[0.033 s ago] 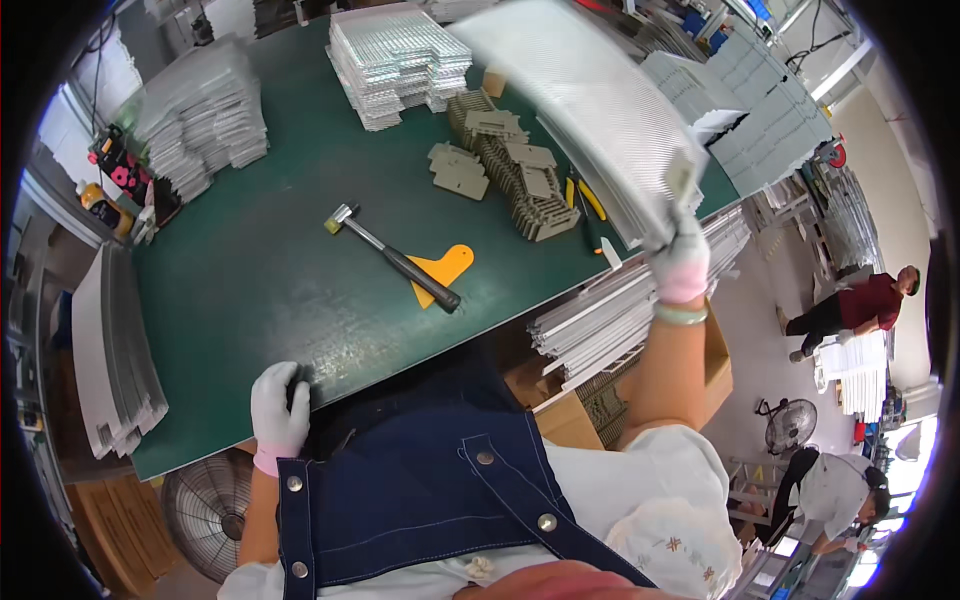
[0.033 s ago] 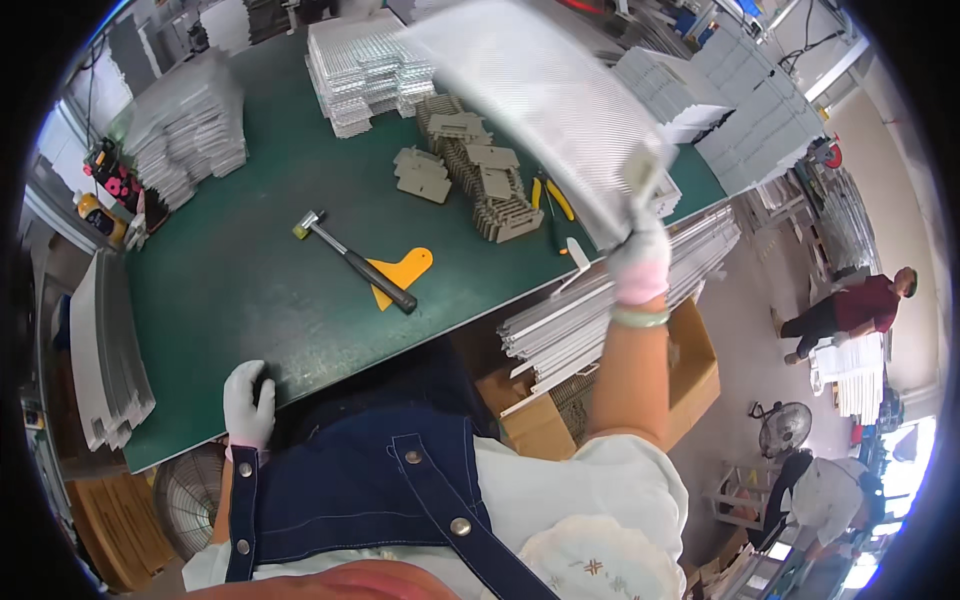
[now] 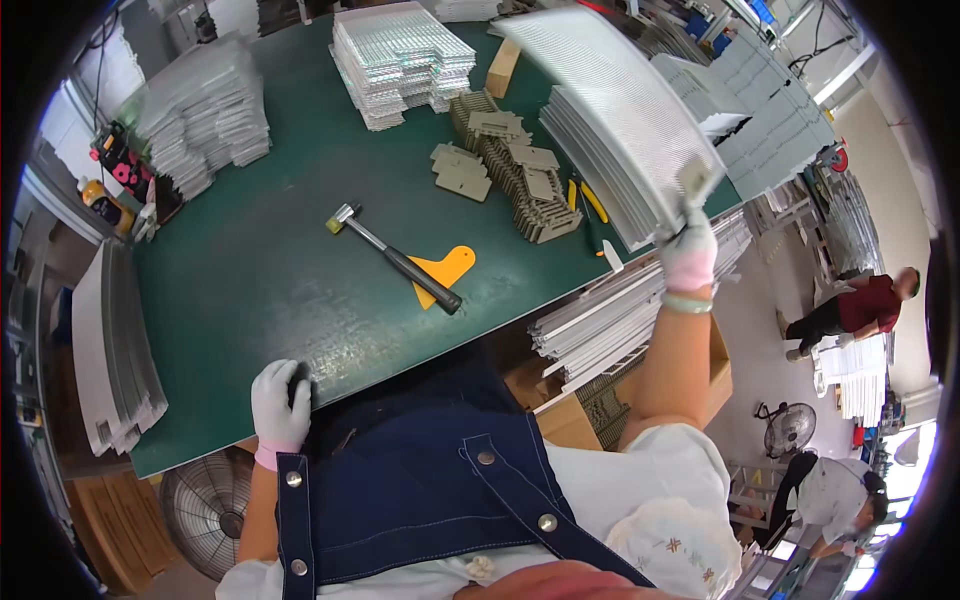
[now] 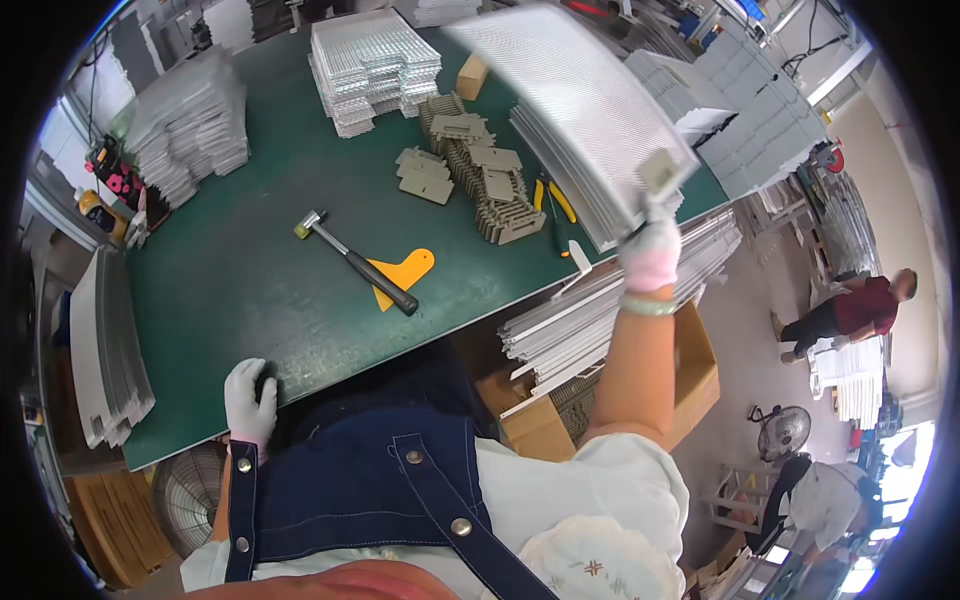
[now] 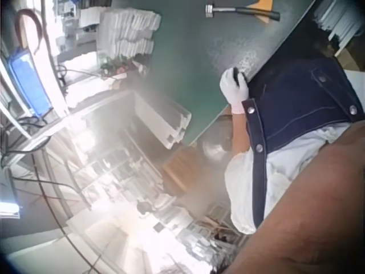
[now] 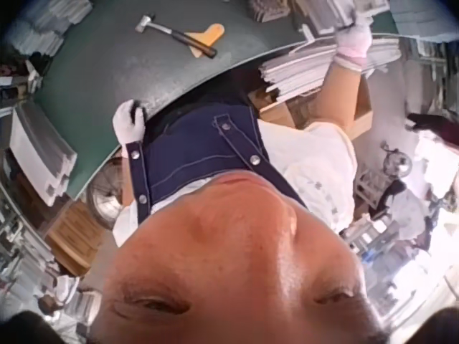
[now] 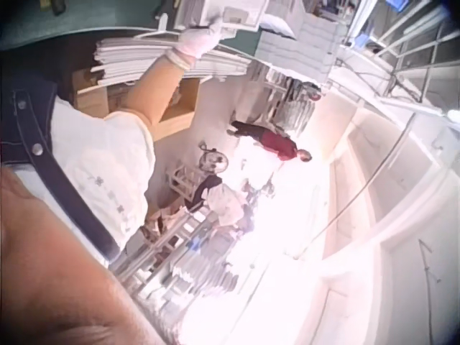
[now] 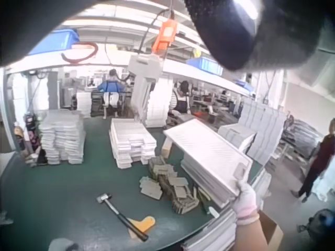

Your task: The person assembles air filter units at a factory workstation. They place a mesh sheet on a table, position a plastic frame over it, and use a hammer to secure the components. The person then picks up the assembled unit and places it on a stack of finished products.

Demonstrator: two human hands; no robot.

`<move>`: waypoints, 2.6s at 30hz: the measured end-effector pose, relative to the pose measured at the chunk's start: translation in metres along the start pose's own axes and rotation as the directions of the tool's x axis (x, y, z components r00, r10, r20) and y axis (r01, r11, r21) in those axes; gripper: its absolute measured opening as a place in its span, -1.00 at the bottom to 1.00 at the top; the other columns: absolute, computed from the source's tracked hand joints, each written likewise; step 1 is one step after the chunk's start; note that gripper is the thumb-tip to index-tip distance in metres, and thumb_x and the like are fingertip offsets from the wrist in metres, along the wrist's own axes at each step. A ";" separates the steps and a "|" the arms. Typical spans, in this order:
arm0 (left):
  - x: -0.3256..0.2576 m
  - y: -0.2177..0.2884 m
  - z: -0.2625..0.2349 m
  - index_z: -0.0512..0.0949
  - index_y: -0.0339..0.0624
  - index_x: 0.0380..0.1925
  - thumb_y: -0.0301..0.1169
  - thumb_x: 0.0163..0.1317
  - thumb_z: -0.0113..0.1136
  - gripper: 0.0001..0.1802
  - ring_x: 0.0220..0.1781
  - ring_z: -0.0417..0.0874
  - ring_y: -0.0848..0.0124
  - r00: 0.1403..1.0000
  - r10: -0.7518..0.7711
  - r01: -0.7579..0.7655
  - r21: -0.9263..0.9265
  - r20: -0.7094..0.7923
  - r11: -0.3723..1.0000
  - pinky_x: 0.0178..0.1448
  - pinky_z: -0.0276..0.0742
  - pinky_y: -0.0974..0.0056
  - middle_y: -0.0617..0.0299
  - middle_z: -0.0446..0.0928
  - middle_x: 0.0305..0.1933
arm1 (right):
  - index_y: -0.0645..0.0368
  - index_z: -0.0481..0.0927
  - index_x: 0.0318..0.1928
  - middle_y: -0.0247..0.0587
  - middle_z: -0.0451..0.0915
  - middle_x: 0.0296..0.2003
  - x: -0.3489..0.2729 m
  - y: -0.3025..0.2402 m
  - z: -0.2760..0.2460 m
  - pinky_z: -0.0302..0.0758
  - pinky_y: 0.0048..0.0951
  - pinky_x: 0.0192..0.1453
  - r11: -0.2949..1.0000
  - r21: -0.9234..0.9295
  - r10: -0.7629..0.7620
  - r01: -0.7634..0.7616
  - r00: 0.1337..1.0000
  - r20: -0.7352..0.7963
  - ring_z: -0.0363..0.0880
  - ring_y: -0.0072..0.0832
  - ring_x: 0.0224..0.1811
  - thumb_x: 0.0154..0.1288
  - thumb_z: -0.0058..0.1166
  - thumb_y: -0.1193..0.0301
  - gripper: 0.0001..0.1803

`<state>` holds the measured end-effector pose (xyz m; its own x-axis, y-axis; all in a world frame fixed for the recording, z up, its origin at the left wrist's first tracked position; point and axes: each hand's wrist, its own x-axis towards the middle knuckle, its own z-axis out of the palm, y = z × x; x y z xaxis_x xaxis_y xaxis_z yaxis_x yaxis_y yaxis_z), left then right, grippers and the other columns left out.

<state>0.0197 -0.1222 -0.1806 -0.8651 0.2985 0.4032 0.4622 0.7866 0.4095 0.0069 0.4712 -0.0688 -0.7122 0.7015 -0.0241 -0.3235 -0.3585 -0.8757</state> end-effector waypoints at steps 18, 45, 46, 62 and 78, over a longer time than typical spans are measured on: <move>0.006 0.010 0.004 0.52 -0.23 -0.11 -0.49 0.03 0.30 -0.64 -0.08 0.59 0.01 0.995 0.102 -0.100 0.063 -0.015 0.993 0.02 0.48 -0.01 0.03 0.59 -0.11 | 0.08 0.60 -0.20 -0.30 0.62 -0.31 0.103 0.007 -0.058 0.46 -0.49 -0.35 0.922 -0.326 0.126 -0.209 0.958 -0.259 0.54 -0.50 -0.34 0.30 0.29 0.24 -0.78; 0.014 0.057 -0.284 0.57 -0.35 0.03 -0.25 0.17 0.23 -0.51 -0.01 0.65 0.12 0.814 0.485 -0.580 -0.415 -0.318 0.701 0.11 0.56 0.15 -0.09 0.63 -0.03 | 0.18 0.64 -0.27 -0.05 0.63 -0.42 -0.234 0.208 0.169 0.54 -0.25 -0.26 0.329 -0.177 -0.029 0.928 0.197 0.980 0.63 -0.12 -0.38 0.19 0.26 0.42 -0.86; 0.006 0.036 -0.299 0.57 -0.35 0.04 -0.23 0.16 0.24 -0.50 0.00 0.65 0.11 0.839 0.366 -0.484 -0.246 -0.403 0.840 0.12 0.56 0.15 -0.09 0.63 -0.03 | 0.20 0.64 -0.23 -0.07 0.64 -0.37 -0.219 0.220 0.157 0.54 -0.23 -0.21 0.249 -0.161 -0.130 0.955 0.197 0.972 0.63 -0.11 -0.33 0.17 0.28 0.40 -0.81; -0.037 -0.244 -0.353 0.52 -0.33 0.15 -0.03 0.00 0.33 -0.23 0.20 0.58 0.04 0.492 -0.851 0.810 0.456 -0.182 0.370 0.31 0.48 0.12 -0.10 0.58 0.13 | 0.20 0.52 0.18 0.00 0.61 -0.05 -0.158 0.220 0.174 0.50 -0.08 0.09 -0.209 -0.602 0.013 0.771 0.618 0.786 0.59 -0.02 0.00 0.28 0.08 0.49 -0.57; -0.018 -0.098 -0.264 0.63 -0.24 -0.05 -0.18 0.06 0.32 -0.52 -0.11 0.67 0.10 0.597 -0.384 0.779 0.397 -0.704 0.485 0.27 0.40 0.02 -0.03 0.67 -0.20 | 0.17 0.51 0.17 0.01 0.55 0.04 -0.148 0.213 0.179 0.49 -0.04 0.11 -0.364 -0.614 0.020 0.700 0.666 0.746 0.55 -0.01 0.06 0.19 0.19 0.36 -0.49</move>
<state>0.0414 -0.3475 -0.0121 -0.5571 -0.5043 0.6598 -0.5273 0.8286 0.1880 -0.0678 0.1807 -0.1660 -0.9454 0.0002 0.3258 0.0022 1.0000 0.0056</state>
